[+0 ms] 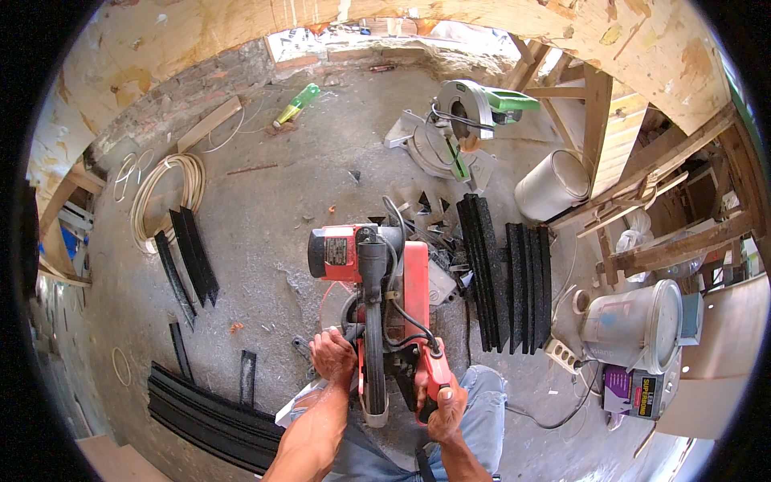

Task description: The person positions black profiles on the floor and then uses a miter saw to cut a piece of white material.

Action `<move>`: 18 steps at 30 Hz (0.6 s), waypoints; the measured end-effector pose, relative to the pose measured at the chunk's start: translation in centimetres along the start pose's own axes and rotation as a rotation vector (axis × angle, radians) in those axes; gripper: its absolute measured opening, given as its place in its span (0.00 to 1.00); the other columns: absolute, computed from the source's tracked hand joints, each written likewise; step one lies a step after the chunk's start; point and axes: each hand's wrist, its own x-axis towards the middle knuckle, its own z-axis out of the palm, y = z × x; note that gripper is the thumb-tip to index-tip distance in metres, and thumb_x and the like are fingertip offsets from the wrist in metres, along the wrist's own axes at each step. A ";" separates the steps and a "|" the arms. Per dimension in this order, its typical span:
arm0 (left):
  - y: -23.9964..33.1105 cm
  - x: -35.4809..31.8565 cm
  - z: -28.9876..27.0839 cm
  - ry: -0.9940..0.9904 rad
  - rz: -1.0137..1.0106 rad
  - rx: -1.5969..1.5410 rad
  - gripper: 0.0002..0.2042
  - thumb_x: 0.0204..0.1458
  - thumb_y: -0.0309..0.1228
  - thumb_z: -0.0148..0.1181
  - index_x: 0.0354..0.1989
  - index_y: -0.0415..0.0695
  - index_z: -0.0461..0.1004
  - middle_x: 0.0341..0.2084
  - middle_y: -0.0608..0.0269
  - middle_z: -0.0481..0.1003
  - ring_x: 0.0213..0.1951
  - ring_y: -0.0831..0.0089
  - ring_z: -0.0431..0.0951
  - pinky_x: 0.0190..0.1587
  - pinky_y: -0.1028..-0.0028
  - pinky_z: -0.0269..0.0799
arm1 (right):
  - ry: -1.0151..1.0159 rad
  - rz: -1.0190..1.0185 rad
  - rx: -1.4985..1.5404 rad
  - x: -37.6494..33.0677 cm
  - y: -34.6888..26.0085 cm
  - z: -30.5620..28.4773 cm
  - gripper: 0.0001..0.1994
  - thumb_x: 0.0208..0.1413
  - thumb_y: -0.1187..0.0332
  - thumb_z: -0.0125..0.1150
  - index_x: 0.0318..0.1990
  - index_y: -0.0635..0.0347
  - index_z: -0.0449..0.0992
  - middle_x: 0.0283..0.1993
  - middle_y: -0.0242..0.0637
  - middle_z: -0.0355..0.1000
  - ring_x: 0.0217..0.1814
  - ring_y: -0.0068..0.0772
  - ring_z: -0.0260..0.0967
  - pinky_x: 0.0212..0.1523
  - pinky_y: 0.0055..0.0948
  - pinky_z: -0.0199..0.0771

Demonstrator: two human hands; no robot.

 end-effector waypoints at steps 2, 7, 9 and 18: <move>-0.1 0.0 0.2 0.006 -0.002 -0.002 0.20 0.65 0.40 0.44 0.29 0.38 0.76 0.34 0.46 0.76 0.43 0.46 0.75 0.49 0.53 0.69 | -0.001 -0.001 -0.006 0.0 -0.1 0.0 0.33 0.67 0.38 0.44 0.42 0.68 0.73 0.24 0.34 0.70 0.21 0.22 0.66 0.22 0.22 0.66; 0.0 0.1 0.1 -0.063 -0.059 -0.014 0.20 0.64 0.41 0.44 0.31 0.38 0.77 0.38 0.48 0.76 0.47 0.48 0.74 0.52 0.53 0.68 | 0.013 0.018 0.003 0.1 -0.4 0.2 0.34 0.65 0.36 0.46 0.42 0.68 0.73 0.23 0.33 0.70 0.21 0.20 0.66 0.22 0.21 0.66; 0.0 0.1 0.0 -0.065 -0.054 -0.026 0.20 0.64 0.40 0.44 0.31 0.38 0.76 0.38 0.48 0.77 0.47 0.48 0.74 0.52 0.54 0.68 | 0.018 0.014 -0.001 0.2 -0.4 0.3 0.34 0.65 0.36 0.47 0.42 0.68 0.73 0.23 0.33 0.70 0.21 0.20 0.66 0.22 0.21 0.66; 0.1 0.0 0.0 -0.016 -0.010 -0.002 0.21 0.66 0.40 0.42 0.30 0.38 0.75 0.35 0.46 0.76 0.44 0.45 0.75 0.50 0.52 0.68 | 0.021 0.006 -0.011 0.0 0.0 0.1 0.34 0.65 0.36 0.46 0.41 0.68 0.74 0.23 0.34 0.71 0.20 0.21 0.66 0.22 0.22 0.67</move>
